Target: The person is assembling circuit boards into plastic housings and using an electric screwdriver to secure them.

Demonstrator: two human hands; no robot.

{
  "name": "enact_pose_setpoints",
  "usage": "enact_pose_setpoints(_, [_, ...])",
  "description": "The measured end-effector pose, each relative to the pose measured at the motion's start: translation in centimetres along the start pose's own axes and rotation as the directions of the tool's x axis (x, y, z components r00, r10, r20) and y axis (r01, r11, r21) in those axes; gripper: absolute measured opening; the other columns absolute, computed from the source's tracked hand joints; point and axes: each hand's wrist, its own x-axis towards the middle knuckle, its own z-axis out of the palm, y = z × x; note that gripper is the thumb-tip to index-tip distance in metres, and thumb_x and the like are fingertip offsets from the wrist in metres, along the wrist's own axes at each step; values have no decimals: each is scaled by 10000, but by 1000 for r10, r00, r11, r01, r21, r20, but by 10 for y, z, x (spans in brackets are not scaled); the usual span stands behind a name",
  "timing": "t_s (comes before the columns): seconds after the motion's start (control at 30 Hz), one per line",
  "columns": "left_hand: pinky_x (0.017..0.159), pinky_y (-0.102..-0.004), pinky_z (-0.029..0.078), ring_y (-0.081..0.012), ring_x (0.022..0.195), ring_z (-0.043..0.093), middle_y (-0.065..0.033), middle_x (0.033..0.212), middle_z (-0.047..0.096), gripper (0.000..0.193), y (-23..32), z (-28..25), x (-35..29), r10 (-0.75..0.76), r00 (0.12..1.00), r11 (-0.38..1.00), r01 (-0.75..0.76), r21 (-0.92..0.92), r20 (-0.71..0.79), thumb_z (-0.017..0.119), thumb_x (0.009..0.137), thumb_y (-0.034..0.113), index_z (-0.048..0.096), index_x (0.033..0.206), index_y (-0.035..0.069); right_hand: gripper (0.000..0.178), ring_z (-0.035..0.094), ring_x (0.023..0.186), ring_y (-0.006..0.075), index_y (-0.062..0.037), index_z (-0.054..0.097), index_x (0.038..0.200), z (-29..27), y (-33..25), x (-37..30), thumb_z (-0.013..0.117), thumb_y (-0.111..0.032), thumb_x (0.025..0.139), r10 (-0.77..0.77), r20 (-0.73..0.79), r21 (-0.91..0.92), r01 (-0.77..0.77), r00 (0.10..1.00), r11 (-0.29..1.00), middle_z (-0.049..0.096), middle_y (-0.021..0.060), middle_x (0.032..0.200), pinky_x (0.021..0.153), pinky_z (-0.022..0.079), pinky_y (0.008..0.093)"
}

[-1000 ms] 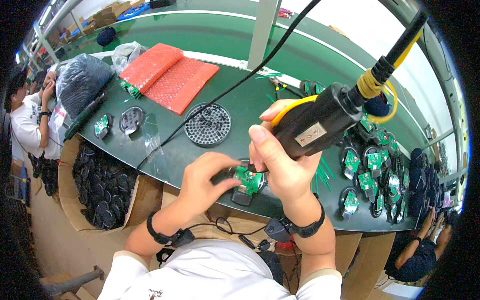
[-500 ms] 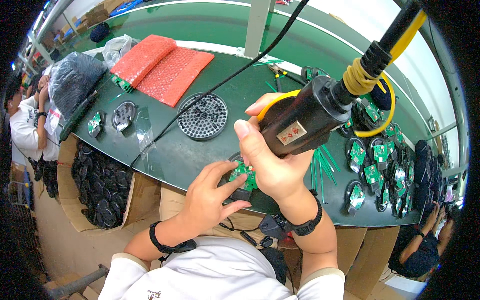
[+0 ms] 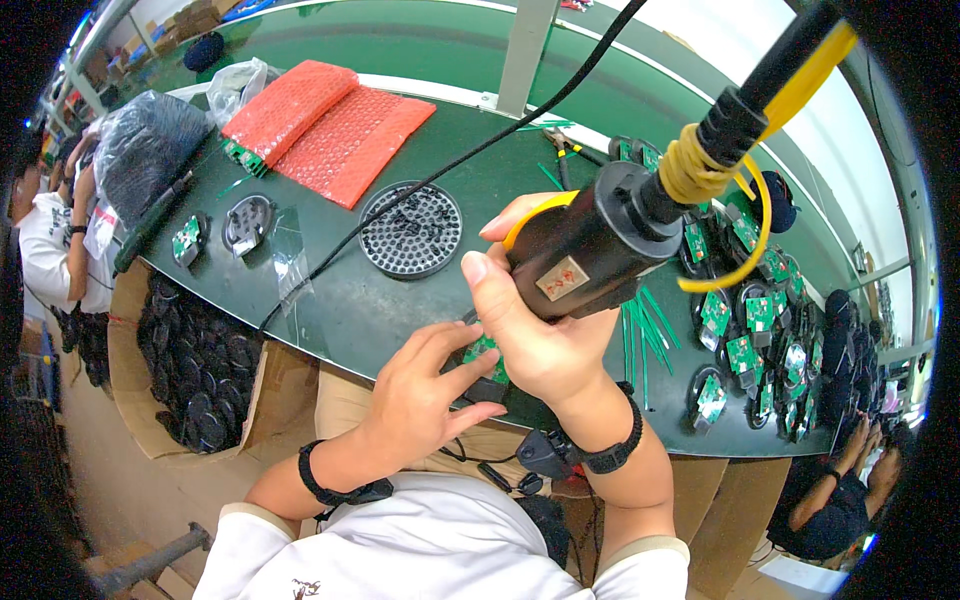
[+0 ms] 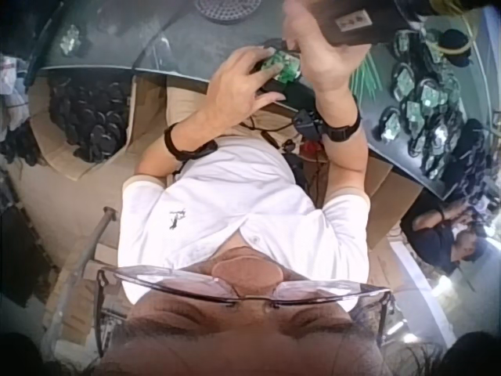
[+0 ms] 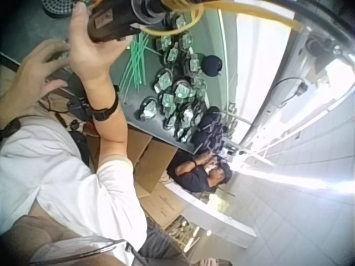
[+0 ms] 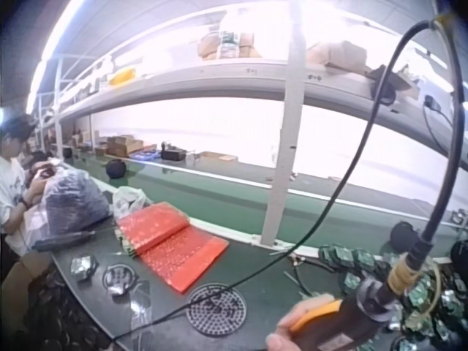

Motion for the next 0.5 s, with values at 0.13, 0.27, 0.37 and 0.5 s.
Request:
enact_pose_setpoints(0.13, [960, -476, 550, -382, 1172, 625, -147, 1271, 651, 580, -1, 1, 0, -6, 1000, 1000, 6, 2, -8, 915, 665, 291, 744, 1179, 82, 278, 587, 651, 82, -13, 595, 1056, -2, 5, 0, 722, 100, 836, 7, 5, -44, -7, 1000, 999, 622, 50, 877, 555, 475, 230])
enact_pose_setpoints(0.27, [953, -474, 552, -377, 1176, 623, -133, 1266, 654, 578, 0, -1, 1, -11, 1000, 1000, 11, 15, -6, 916, 658, 289, 748, 1173, 88, 267, 604, 691, 91, -13, 586, 1037, -4, 6, 0, 718, 91, 830, 0, 43, -119, 5, 999, 993, 630, 60, 872, 601, 501, 242])
enact_pose_setpoints(0.37, [946, -422, 559, -330, 1188, 614, -125, 1262, 655, 538, 0, -2, 1, 0, 1000, 999, -2, 50, 30, 878, 703, 324, 754, 1154, 58, 257, 606, 686, 94, -4, 566, 1020, -2, 5, -4, 720, 82, 832, 29, 76, -15, -28, 997, 999, 626, 60, 856, 606, 516, 248])
enact_pose_setpoints(0.5, [943, -417, 560, -322, 1192, 612, -120, 1255, 656, 538, 0, -2, 1, 3, 1000, 998, -4, 60, 25, 881, 696, 326, 753, 1147, 62, 255, 606, 684, 97, -3, 554, 1017, -4, 5, -4, 710, 87, 837, 56, 72, -31, -54, 996, 998, 622, 58, 845, 594, 520, 253])
